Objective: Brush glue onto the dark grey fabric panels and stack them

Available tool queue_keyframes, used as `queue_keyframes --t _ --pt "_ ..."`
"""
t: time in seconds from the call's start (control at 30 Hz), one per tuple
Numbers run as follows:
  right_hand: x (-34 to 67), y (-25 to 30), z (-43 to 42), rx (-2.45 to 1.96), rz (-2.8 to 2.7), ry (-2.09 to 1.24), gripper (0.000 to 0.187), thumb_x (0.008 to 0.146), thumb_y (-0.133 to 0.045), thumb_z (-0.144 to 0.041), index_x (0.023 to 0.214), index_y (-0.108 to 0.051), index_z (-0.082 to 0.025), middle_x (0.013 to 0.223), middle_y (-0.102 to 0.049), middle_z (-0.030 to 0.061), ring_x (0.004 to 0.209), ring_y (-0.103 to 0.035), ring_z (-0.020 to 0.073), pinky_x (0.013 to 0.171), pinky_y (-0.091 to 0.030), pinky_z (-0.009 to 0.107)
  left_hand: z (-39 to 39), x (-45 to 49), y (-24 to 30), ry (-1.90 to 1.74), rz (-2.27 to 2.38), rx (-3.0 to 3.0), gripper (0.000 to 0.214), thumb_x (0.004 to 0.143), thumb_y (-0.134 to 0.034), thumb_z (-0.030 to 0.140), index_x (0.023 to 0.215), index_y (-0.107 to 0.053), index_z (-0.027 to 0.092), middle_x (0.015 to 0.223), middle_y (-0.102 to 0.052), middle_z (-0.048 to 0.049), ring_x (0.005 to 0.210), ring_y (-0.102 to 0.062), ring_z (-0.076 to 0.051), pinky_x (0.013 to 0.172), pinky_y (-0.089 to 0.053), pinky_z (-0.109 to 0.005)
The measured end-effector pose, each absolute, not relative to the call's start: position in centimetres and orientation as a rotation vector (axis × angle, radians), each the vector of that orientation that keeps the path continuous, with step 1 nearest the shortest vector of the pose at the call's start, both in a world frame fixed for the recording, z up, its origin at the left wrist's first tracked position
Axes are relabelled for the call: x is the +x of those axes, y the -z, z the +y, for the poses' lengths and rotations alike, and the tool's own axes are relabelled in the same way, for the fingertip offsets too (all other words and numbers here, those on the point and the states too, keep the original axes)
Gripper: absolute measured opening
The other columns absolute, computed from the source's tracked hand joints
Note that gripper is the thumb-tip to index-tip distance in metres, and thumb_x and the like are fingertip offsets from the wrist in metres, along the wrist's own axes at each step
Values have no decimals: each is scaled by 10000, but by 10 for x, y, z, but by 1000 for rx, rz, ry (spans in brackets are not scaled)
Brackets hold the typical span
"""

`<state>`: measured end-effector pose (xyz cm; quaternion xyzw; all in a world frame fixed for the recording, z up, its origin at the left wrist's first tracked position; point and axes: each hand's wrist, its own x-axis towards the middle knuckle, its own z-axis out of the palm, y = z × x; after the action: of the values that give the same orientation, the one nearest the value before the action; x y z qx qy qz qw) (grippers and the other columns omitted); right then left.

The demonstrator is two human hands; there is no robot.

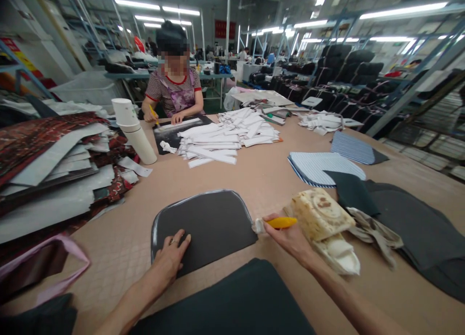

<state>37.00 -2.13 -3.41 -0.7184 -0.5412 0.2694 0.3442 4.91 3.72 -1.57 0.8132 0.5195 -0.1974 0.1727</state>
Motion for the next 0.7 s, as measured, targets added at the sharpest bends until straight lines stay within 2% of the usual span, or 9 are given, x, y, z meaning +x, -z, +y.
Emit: queue_keyframes --t 0.17,0.27,0.33,0.4,0.53,0.63,0.7 --pt "359 -3 -41 -1887 -1344 -689 311 668 -624 -492 795 -686 -214 872 -714 71 859 -655 254 818 -510 363 34 49 11 547 1470 2308 731 692 -415 -44 1393 -336 151 1497 -266 -164 1280 -364 -342 884 -483 -479" --pt "336 -41 -8 -1867 -1404 -649 358 674 -621 -523 839 -700 -216 803 -703 56 704 -635 217 682 -512 336 25 53 1 531 1438 2280 763 660 -497 -3 1388 -344 168 1497 -273 -153 1268 -376 -361 897 -475 -492" --pt "307 -62 23 -1814 -1490 -765 390 687 -610 -537 877 -705 -210 651 -654 24 588 -590 184 580 -482 303 19 57 -3 517 1416 2246 691 686 -521 58 1352 -411 206 1513 -258 -97 1264 -378 -361 905 -474 -490" --pt "267 -75 50 -1694 -1577 -941 399 689 -615 -525 900 -700 -198 575 -600 0 571 -571 171 559 -460 282 16 63 -1 505 1425 2205 588 752 -477 112 1333 -448 195 1503 -287 -85 1276 -356 -370 912 -469 -499" --pt "184 -66 80 -1420 -1744 -1298 356 672 -633 -474 846 -683 -167 614 -595 1 554 -532 140 537 -446 262 16 74 15 500 1492 2090 524 821 -375 144 1339 -449 164 1497 -293 -105 1300 -294 -415 903 -445 -583" --pt "144 -37 85 -1294 -1862 -1525 278 681 -631 -420 780 -678 -165 614 -585 1 506 -485 119 479 -426 248 18 81 33 477 1508 1995 570 795 -434 165 1364 -406 154 1502 -278 -121 1320 -253 -438 916 -410 -638" --pt "129 -17 84 -1214 -1923 -1636 193 687 -634 -361 735 -677 -180 633 -599 8 539 -511 130 488 -437 244 20 85 43 426 1511 1943 631 765 -486 179 1382 -364 130 1471 -326 -160 1327 -249 -437 928 -392 -653"
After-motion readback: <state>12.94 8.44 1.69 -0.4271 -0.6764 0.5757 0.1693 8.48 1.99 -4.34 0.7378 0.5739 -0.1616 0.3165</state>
